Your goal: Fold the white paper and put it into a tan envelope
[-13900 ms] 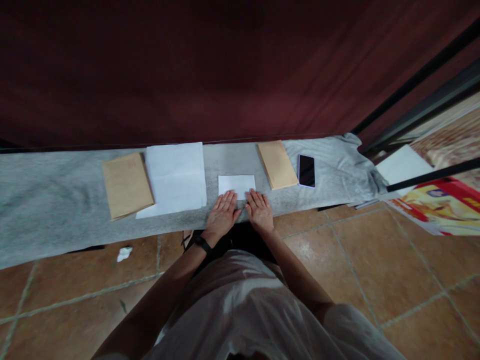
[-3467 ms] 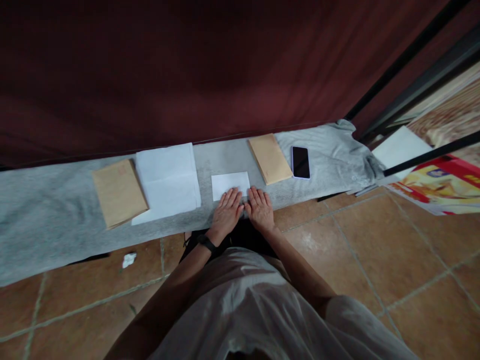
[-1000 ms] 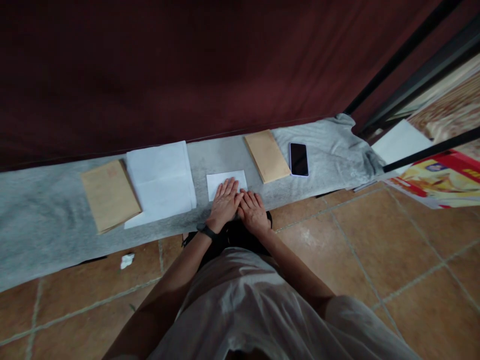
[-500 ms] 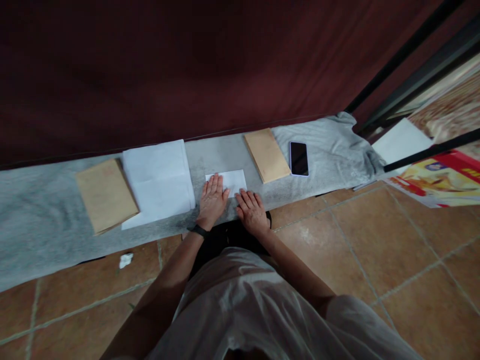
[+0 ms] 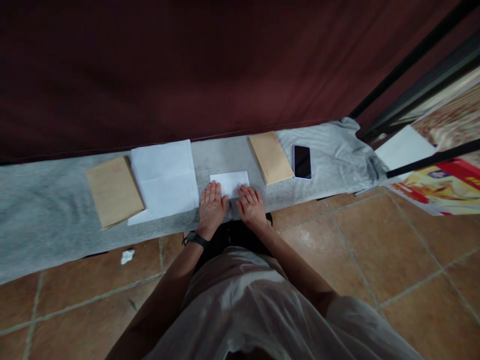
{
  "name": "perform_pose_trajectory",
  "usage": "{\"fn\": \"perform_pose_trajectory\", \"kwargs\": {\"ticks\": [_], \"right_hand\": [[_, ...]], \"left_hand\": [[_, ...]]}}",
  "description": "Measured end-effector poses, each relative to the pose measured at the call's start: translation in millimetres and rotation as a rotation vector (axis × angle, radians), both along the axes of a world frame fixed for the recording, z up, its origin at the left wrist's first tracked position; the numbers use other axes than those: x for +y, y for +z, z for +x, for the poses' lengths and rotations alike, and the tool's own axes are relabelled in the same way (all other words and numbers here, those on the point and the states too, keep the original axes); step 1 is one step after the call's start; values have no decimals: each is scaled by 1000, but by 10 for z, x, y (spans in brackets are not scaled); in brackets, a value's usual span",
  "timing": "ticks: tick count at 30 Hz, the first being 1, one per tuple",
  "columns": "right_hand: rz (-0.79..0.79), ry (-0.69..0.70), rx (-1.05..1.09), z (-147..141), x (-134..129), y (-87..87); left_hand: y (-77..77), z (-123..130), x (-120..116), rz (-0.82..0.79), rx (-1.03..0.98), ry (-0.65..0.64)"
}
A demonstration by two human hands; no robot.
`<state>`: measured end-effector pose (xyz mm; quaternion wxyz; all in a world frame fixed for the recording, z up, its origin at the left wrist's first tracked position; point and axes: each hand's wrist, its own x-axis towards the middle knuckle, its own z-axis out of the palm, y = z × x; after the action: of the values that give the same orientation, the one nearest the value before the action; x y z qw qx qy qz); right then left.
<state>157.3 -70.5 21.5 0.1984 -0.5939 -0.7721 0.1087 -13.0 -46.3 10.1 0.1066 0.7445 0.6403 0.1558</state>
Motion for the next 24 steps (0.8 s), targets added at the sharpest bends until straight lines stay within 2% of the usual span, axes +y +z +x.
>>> {"fn": "perform_pose_trajectory", "kwargs": {"ticks": [7, 12, 18, 21, 24], "right_hand": [[-11, 49, -31, -185, 282, -32], [-17, -24, -54, -115, 376, -96], [-10, -95, -16, -55, 417, -121], [-3, -109, -15, -64, 408, -130], [11, -115, -21, -74, 395, -138]], "left_hand": [[-3, 8, -22, 28, -22, 18], [43, 6, -29, 4, -47, 31], [183, 18, -39, -32, -76, 97], [204, 1, -13, -24, -176, 154], [164, -41, 73, -28, -386, 230]]}}
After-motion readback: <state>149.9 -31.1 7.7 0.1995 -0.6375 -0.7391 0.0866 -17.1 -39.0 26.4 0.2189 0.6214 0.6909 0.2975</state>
